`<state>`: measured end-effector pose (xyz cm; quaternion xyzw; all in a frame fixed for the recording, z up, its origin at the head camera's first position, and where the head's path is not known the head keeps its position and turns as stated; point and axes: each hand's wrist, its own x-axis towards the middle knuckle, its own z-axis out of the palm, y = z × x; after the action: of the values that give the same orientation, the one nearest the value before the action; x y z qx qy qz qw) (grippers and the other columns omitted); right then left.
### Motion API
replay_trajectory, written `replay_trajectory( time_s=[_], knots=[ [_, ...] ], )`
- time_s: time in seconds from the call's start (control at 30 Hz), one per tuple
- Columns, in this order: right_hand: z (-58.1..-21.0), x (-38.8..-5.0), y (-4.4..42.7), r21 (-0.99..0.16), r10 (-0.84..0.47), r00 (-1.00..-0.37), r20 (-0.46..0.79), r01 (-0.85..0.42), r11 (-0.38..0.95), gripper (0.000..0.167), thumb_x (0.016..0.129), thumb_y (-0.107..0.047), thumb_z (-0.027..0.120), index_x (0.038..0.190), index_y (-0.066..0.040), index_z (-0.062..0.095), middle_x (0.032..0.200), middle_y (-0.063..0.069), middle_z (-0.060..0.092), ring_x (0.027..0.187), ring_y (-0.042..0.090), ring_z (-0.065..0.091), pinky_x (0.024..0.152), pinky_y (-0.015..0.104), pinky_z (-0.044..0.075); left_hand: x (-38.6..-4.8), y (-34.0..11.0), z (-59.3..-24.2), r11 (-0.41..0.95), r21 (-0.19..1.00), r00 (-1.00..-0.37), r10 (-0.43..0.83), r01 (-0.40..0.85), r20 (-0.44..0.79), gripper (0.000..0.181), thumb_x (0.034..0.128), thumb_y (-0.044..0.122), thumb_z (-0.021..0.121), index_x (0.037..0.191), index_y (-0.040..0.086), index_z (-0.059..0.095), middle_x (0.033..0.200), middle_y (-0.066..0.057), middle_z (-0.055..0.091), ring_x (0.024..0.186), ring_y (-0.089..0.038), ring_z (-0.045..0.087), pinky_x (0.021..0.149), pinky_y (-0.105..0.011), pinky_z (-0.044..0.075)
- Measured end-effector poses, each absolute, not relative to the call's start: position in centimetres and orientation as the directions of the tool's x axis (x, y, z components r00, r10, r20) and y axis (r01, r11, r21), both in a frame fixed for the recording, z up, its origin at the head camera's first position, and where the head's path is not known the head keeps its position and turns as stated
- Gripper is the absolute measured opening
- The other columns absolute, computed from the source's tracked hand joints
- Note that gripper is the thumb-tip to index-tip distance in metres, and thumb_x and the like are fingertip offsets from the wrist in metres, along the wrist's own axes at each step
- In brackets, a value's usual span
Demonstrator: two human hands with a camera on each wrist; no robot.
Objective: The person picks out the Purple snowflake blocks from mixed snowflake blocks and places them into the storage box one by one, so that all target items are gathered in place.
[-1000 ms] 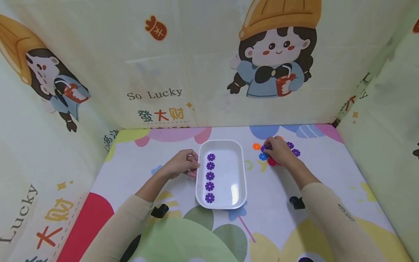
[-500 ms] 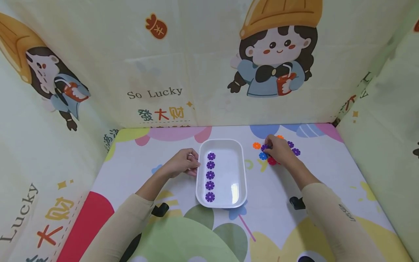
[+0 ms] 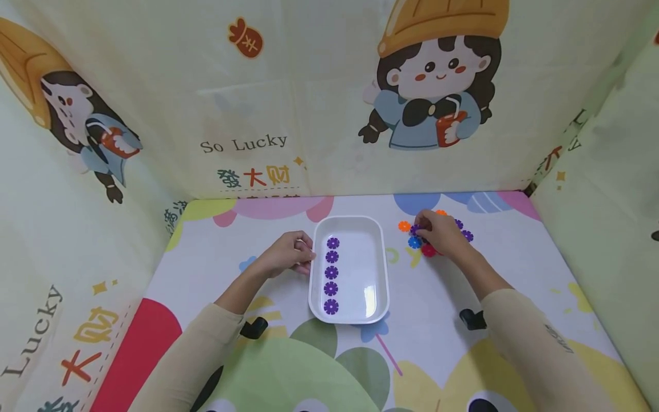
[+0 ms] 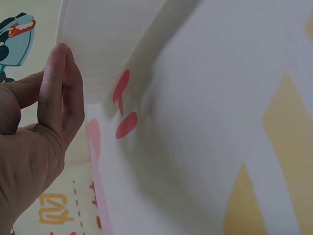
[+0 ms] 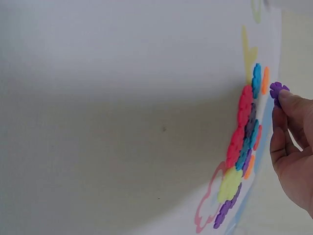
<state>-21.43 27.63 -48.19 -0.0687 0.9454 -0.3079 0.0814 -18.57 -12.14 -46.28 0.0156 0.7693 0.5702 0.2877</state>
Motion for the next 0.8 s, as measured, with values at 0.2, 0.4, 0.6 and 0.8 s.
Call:
replay_trajectory(
  time_s=[0.2,0.4,0.6,0.8],
  knots=[
    [-47.0,-20.7,27.1,-0.579,-0.223,-0.974,-0.044,-0.157,0.800,0.019,0.098,-0.009,0.070,0.116,-0.007,0.064,0.111,0.019,0.073,0.103,0.036,0.069,0.092,0.053,0.063,-18.4,-12.3,-46.4,0.348,0.885,-0.837,0.342,-0.309,-0.427,0.023,0.0975,0.002,0.069,0.116,-0.003,0.055,0.087,-0.015,0.068,0.062,-0.019,0.072,0.072,-0.046,0.069],
    [-45.4,-19.5,25.9,-0.593,-0.255,-0.967,0.014,-0.213,0.776,0.021,0.096,-0.007,0.073,0.116,-0.008,0.066,0.109,0.017,0.074,0.098,0.034,0.070,0.080,0.043,0.068,-18.4,-12.3,-46.5,0.343,0.886,-0.843,0.332,-0.311,-0.424,0.024,0.0969,0.002,0.070,0.115,-0.003,0.056,0.086,-0.015,0.067,0.062,-0.019,0.072,0.070,-0.044,0.069],
    [-43.9,-18.3,24.5,-0.612,-0.322,-0.945,0.056,-0.287,0.737,0.021,0.095,-0.002,0.073,0.114,-0.008,0.068,0.107,0.013,0.075,0.096,0.030,0.071,0.077,0.032,0.068,-18.4,-12.2,-46.5,0.341,0.887,-0.841,0.337,-0.311,-0.424,0.023,0.0966,0.001,0.070,0.115,-0.004,0.056,0.086,-0.014,0.067,0.061,-0.018,0.072,0.070,-0.045,0.069],
    [-42.7,-17.6,22.6,-0.616,-0.425,-0.902,0.074,-0.377,0.692,0.022,0.093,-0.003,0.075,0.113,-0.011,0.071,0.105,0.003,0.075,0.096,0.020,0.070,0.081,0.023,0.064,-18.4,-12.2,-46.2,0.346,0.888,-0.842,0.337,-0.304,-0.420,0.022,0.0971,0.001,0.069,0.114,-0.004,0.056,0.087,-0.014,0.067,0.062,-0.018,0.072,0.070,-0.045,0.069]
  ],
)
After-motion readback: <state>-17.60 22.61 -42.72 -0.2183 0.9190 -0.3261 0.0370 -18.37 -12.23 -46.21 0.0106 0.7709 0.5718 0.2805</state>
